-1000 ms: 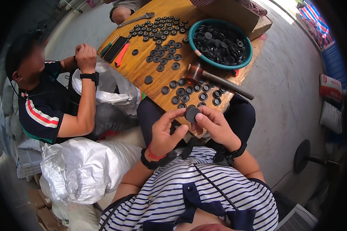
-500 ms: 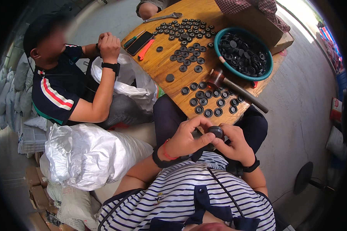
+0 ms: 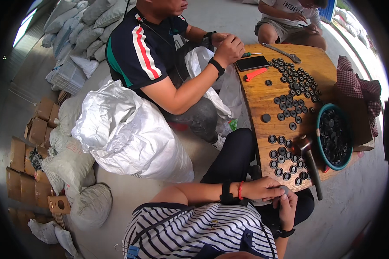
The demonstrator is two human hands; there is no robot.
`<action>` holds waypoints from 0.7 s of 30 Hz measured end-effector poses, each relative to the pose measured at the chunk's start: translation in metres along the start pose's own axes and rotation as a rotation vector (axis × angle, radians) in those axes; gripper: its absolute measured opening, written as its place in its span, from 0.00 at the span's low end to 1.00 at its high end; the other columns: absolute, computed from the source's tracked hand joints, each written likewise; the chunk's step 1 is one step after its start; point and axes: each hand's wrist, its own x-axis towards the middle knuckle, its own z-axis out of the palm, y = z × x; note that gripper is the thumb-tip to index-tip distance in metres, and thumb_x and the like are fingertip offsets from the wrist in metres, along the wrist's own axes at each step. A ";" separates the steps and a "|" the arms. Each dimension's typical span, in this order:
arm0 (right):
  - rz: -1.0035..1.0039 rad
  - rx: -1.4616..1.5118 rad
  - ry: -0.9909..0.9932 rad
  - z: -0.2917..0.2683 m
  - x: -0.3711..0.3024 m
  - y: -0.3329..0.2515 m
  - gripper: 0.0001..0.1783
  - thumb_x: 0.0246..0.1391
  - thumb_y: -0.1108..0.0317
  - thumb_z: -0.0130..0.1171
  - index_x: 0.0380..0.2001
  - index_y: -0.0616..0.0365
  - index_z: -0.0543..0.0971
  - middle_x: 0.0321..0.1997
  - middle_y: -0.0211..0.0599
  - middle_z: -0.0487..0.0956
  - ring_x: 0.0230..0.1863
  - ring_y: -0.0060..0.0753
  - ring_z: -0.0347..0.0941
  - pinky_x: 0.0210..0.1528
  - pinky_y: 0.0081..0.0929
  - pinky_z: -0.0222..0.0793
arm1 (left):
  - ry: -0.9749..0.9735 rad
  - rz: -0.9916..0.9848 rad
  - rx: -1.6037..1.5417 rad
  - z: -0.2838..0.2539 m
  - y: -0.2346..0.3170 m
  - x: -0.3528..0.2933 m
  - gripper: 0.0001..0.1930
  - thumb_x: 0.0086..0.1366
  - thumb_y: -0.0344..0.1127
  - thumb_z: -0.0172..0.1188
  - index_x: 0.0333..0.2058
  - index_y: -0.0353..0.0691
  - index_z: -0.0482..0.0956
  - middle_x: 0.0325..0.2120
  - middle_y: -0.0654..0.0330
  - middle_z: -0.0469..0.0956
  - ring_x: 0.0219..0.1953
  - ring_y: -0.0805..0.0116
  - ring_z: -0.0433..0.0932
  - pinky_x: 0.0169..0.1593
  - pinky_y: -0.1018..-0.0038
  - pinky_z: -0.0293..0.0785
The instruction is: Manually assembling small rubber and metal circular components on a wooden table.
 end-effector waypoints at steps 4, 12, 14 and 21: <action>0.030 0.045 0.075 0.000 -0.001 0.004 0.23 0.62 0.51 0.52 0.26 0.62 0.76 0.16 0.26 0.71 0.17 0.15 0.62 0.20 0.15 0.54 | -0.023 -0.030 0.048 -0.005 -0.005 0.008 0.21 0.71 0.49 0.51 0.35 0.34 0.78 0.19 0.66 0.75 0.19 0.83 0.69 0.23 0.83 0.65; 0.055 0.200 0.099 -0.010 -0.014 0.023 0.22 0.63 0.52 0.51 0.26 0.61 0.75 0.15 0.24 0.68 0.15 0.14 0.57 0.18 0.15 0.48 | 0.009 -0.052 0.035 0.009 -0.014 0.017 0.22 0.71 0.50 0.51 0.28 0.35 0.76 0.17 0.67 0.71 0.15 0.82 0.68 0.19 0.84 0.63; 0.046 0.243 0.115 -0.009 -0.017 0.025 0.22 0.63 0.52 0.51 0.26 0.61 0.75 0.15 0.23 0.67 0.15 0.13 0.56 0.17 0.15 0.47 | -0.005 -0.074 0.023 0.011 -0.014 0.019 0.23 0.71 0.51 0.51 0.26 0.35 0.74 0.16 0.67 0.70 0.15 0.82 0.68 0.19 0.84 0.62; 0.012 0.331 0.131 -0.007 -0.020 0.031 0.22 0.65 0.53 0.47 0.27 0.63 0.74 0.14 0.21 0.63 0.14 0.13 0.51 0.17 0.17 0.42 | 0.012 -0.157 0.061 0.017 -0.009 0.021 0.25 0.71 0.52 0.49 0.25 0.35 0.73 0.15 0.67 0.69 0.15 0.82 0.67 0.18 0.84 0.62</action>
